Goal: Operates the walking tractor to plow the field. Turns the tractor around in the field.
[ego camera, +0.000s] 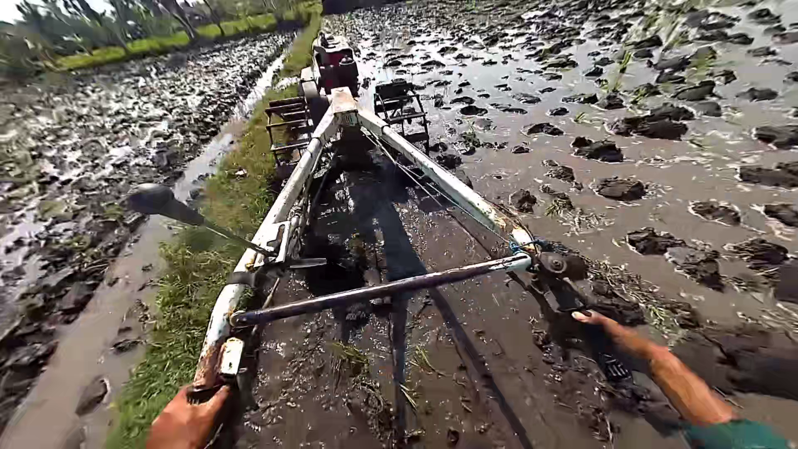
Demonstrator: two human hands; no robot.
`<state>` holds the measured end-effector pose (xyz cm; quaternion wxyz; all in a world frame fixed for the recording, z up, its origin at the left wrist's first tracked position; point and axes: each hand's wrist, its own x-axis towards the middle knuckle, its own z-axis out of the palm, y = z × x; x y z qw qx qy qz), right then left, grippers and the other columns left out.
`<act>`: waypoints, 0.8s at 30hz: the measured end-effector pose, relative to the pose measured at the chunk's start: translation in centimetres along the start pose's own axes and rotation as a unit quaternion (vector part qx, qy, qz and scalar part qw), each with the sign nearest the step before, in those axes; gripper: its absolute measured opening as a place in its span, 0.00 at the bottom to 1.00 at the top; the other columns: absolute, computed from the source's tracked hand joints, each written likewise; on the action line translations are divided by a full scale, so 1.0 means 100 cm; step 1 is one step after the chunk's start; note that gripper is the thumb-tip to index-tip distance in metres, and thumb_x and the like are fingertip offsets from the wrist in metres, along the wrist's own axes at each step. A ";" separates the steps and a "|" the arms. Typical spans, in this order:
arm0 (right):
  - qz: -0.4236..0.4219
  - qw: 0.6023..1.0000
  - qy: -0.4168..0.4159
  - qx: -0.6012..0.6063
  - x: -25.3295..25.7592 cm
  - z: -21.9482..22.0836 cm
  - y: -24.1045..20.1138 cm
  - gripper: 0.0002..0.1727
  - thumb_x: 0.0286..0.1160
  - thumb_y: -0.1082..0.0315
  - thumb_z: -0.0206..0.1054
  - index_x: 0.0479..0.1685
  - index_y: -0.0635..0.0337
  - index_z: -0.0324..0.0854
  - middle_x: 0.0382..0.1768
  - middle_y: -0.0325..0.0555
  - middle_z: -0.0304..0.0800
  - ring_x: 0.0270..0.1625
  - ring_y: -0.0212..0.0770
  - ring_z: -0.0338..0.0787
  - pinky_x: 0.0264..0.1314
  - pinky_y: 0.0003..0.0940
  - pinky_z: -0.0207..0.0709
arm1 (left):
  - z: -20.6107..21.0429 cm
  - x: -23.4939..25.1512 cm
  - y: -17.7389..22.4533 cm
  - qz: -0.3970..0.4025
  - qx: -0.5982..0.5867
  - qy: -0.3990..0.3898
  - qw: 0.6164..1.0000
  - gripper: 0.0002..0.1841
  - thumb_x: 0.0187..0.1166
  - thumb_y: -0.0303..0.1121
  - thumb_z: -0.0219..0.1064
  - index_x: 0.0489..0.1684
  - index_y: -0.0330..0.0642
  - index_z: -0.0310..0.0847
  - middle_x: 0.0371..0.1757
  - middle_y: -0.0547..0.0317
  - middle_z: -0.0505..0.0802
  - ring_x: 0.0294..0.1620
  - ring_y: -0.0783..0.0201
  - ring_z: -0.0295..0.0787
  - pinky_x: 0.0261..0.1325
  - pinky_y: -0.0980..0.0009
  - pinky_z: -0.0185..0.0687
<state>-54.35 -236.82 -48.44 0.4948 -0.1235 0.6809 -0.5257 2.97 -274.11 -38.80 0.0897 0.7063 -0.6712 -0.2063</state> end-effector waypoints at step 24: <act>0.062 0.983 0.129 -0.115 0.220 0.252 -0.153 0.23 0.86 0.65 0.48 0.69 0.76 0.67 0.46 0.52 0.85 0.43 0.35 0.86 0.48 0.37 0.82 | -0.046 0.432 0.047 -0.046 -0.162 -0.208 0.964 0.22 0.75 0.28 0.68 0.66 0.33 0.72 0.46 0.54 0.87 0.40 0.66 0.87 0.47 0.64 0.87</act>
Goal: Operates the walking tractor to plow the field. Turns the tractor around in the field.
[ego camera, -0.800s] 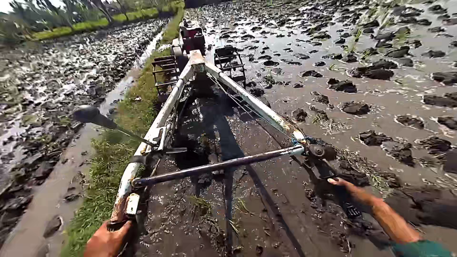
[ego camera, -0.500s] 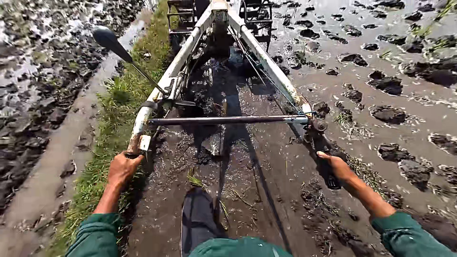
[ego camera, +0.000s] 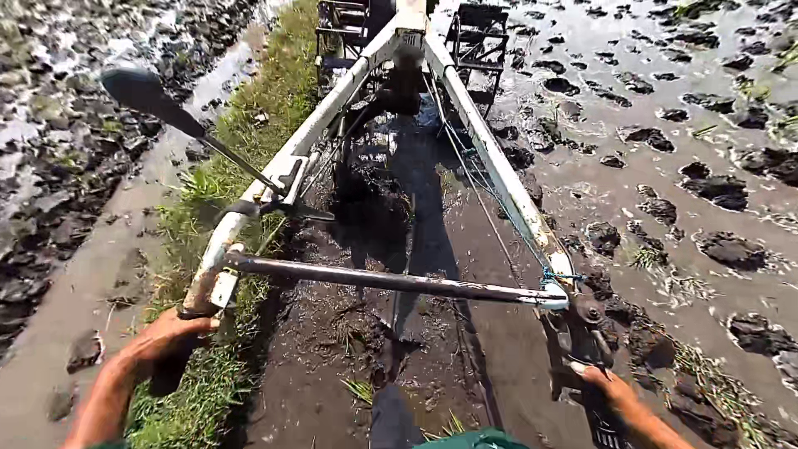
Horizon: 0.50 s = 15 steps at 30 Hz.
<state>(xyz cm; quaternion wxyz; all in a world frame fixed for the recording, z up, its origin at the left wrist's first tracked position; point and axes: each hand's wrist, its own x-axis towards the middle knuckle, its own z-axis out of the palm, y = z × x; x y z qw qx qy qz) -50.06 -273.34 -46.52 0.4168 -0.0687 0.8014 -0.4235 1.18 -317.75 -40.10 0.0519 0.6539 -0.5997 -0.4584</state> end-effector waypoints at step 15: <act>0.022 0.997 0.067 -0.026 0.230 -0.119 -0.164 0.31 0.92 0.47 0.39 0.73 0.64 0.70 0.56 0.54 0.85 0.51 0.44 0.87 0.55 0.46 0.80 | 0.105 0.093 0.178 0.026 -0.097 -0.107 0.989 0.15 0.73 0.31 0.67 0.55 0.34 0.79 0.33 0.63 0.87 0.30 0.73 0.84 0.38 0.72 0.83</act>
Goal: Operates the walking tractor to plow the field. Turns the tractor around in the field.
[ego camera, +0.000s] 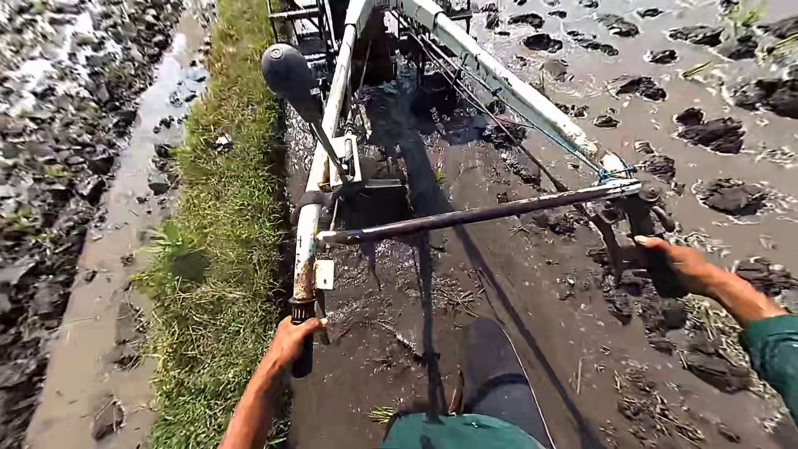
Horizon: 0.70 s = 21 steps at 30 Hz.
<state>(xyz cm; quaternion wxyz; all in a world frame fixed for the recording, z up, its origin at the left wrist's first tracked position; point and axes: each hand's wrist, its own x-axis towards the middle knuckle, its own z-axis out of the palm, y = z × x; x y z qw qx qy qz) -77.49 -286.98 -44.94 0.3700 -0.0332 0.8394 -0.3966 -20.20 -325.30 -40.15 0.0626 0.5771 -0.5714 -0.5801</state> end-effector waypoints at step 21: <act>-0.083 0.994 -0.045 0.050 0.114 0.197 -0.212 0.25 0.82 0.64 0.48 0.68 0.79 0.66 0.43 0.45 0.81 0.40 0.22 0.81 0.48 0.23 0.77 | -0.160 0.272 0.159 -0.028 -0.038 0.059 0.997 0.20 0.65 0.34 0.59 0.59 0.46 0.78 0.42 0.69 0.93 0.41 0.72 0.91 0.46 0.70 0.89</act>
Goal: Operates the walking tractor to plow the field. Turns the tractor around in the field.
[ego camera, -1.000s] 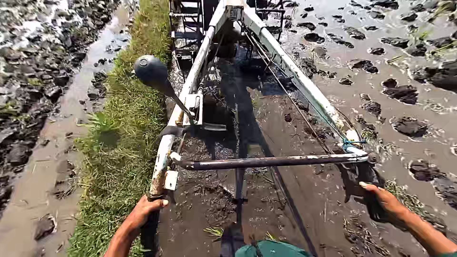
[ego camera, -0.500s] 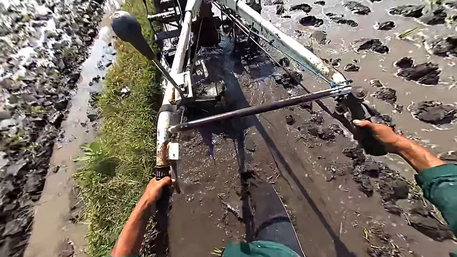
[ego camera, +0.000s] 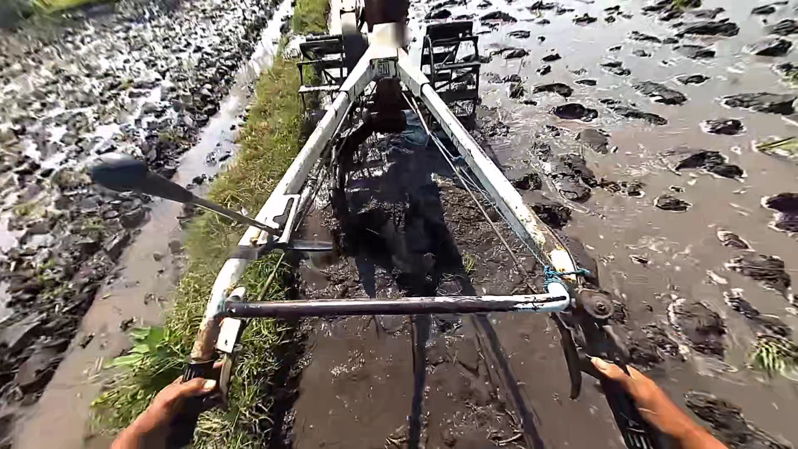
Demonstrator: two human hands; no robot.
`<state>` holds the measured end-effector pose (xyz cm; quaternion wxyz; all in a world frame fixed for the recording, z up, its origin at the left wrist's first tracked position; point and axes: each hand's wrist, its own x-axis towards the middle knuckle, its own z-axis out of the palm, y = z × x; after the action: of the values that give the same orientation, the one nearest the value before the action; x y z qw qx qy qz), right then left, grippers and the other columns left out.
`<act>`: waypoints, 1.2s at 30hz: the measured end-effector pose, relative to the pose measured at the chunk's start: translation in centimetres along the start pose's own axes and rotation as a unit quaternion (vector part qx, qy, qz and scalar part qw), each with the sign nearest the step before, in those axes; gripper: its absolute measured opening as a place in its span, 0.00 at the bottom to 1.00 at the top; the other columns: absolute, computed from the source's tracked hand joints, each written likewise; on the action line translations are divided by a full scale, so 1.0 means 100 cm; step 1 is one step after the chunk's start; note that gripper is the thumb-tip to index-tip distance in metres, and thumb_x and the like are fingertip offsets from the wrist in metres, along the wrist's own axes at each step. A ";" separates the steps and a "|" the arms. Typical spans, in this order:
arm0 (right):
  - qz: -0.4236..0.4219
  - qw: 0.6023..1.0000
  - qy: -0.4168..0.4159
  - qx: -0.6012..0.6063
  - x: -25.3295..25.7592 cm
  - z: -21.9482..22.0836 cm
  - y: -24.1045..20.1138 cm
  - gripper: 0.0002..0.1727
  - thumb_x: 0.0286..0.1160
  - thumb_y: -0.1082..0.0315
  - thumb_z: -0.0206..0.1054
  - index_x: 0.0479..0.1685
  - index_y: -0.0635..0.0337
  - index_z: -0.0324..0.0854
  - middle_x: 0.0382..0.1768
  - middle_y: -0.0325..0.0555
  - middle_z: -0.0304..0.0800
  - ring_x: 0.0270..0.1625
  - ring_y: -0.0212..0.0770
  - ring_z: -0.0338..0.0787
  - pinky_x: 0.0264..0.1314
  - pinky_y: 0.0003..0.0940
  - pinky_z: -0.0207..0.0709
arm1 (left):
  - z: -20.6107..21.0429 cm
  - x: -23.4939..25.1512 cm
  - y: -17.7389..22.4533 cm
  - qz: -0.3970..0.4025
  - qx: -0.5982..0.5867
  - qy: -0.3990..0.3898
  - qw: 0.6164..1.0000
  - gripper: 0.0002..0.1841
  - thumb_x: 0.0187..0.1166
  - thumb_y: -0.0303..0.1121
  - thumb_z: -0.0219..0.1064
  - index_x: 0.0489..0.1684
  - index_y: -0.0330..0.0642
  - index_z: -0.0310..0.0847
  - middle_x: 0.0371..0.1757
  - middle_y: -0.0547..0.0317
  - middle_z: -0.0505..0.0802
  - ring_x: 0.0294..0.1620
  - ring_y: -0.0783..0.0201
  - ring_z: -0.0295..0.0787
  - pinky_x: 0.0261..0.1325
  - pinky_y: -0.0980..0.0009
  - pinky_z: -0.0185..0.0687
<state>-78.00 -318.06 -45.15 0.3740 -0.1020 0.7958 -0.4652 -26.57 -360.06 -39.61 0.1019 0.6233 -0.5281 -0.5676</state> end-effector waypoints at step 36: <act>0.047 0.988 0.090 -0.116 0.419 0.125 -0.331 0.25 0.91 0.52 0.52 0.57 0.70 0.78 0.32 0.48 0.82 0.29 0.39 0.82 0.38 0.44 0.80 | -0.008 0.443 0.355 0.048 0.054 -0.018 0.997 0.14 0.78 0.32 0.61 0.56 0.33 0.79 0.35 0.57 0.90 0.32 0.66 0.89 0.41 0.66 0.88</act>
<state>-104.84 -365.80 -42.70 0.3078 -0.0647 0.8788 -0.3589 -54.13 -409.70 -40.13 0.0857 0.5912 -0.5891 -0.5442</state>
